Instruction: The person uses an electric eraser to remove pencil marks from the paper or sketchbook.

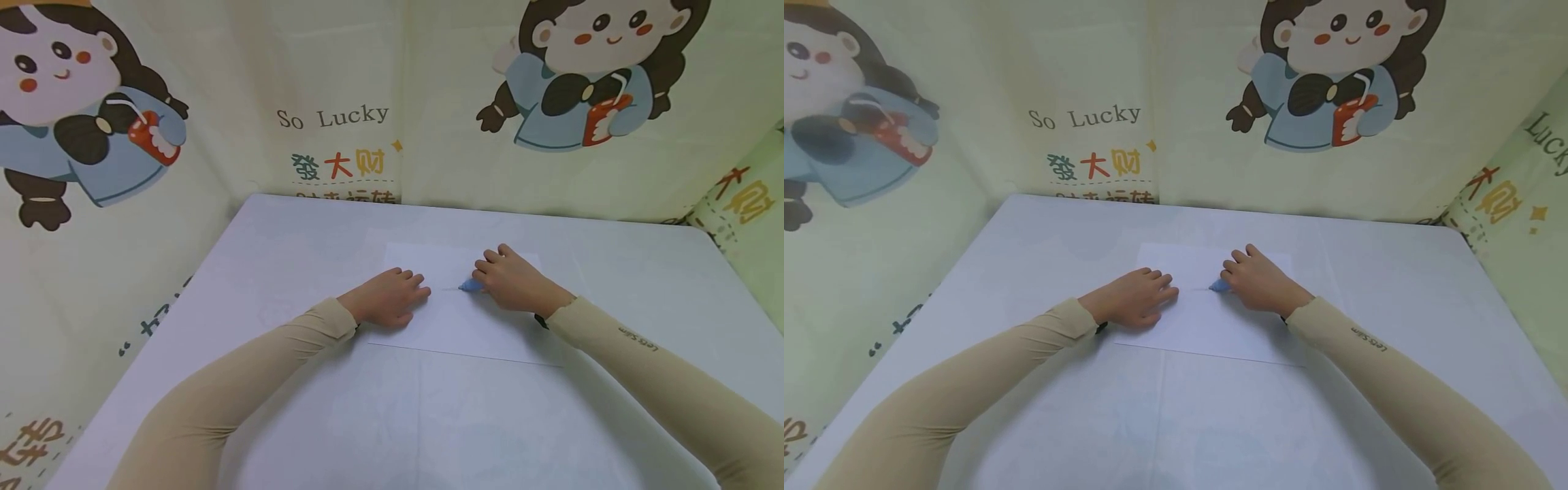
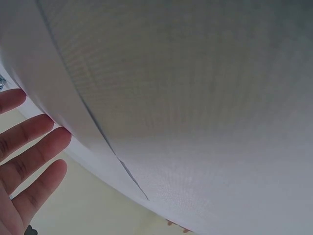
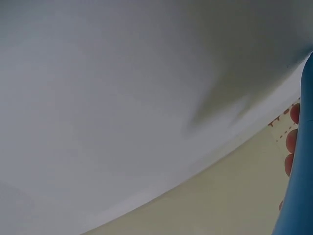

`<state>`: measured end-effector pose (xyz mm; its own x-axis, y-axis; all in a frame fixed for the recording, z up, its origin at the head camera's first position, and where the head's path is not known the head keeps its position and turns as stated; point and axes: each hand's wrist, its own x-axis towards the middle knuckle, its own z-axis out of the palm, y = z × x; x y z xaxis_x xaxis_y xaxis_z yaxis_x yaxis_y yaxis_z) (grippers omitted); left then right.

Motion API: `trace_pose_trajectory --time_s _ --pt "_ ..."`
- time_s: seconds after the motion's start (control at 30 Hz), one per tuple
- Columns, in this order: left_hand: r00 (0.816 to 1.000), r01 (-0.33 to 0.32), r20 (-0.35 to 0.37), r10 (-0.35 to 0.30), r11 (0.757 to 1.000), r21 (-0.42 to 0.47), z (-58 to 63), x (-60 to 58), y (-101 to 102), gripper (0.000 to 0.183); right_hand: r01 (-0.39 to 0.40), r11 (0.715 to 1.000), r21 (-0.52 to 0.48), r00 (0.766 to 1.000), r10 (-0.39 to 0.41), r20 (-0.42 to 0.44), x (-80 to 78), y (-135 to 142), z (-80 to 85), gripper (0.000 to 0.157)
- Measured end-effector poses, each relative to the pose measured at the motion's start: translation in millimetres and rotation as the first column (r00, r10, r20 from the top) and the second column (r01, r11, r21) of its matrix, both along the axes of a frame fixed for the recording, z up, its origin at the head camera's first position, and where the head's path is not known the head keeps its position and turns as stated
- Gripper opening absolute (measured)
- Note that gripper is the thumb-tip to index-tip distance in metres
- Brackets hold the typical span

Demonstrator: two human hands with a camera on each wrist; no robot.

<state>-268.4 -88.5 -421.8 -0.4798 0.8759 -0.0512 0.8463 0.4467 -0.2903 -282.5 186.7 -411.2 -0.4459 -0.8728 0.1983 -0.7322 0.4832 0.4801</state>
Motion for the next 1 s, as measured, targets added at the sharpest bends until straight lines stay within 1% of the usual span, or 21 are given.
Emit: trace_pose_trajectory --time_s 0.17,0.4,0.6,0.9,1.0 --pt "1.0 0.003 0.001 -0.003 1.0 0.007 -0.4 -0.5 1.5 0.036 0.0 1.0 -0.018 1.0 0.0 -0.003 -0.3 2.0 -2.9 0.024" --pt "1.0 0.012 -0.011 -0.012 1.0 0.008 -2.6 -2.2 3.2 0.036 0.0 0.999 -0.053 1.0 0.0 0.002 -2.1 4.7 -8.5 0.02" --pt "1.0 0.018 -0.017 -0.017 1.0 0.021 -3.8 -2.3 3.6 0.035 0.01 0.997 -0.083 1.0 -0.009 0.014 -2.1 5.7 -11.3 0.023" --pt "1.0 0.015 -0.026 -0.014 1.0 0.017 -6.1 -2.5 4.2 0.035 0.075 0.993 -0.091 0.993 -0.066 0.097 0.0 7.1 -12.9 0.022" --pt "0.999 0.017 -0.035 -0.017 1.0 0.017 -7.5 -3.1 4.1 0.034 0.081 0.991 -0.108 0.992 -0.069 0.11 0.1 8.0 -14.1 0.021"
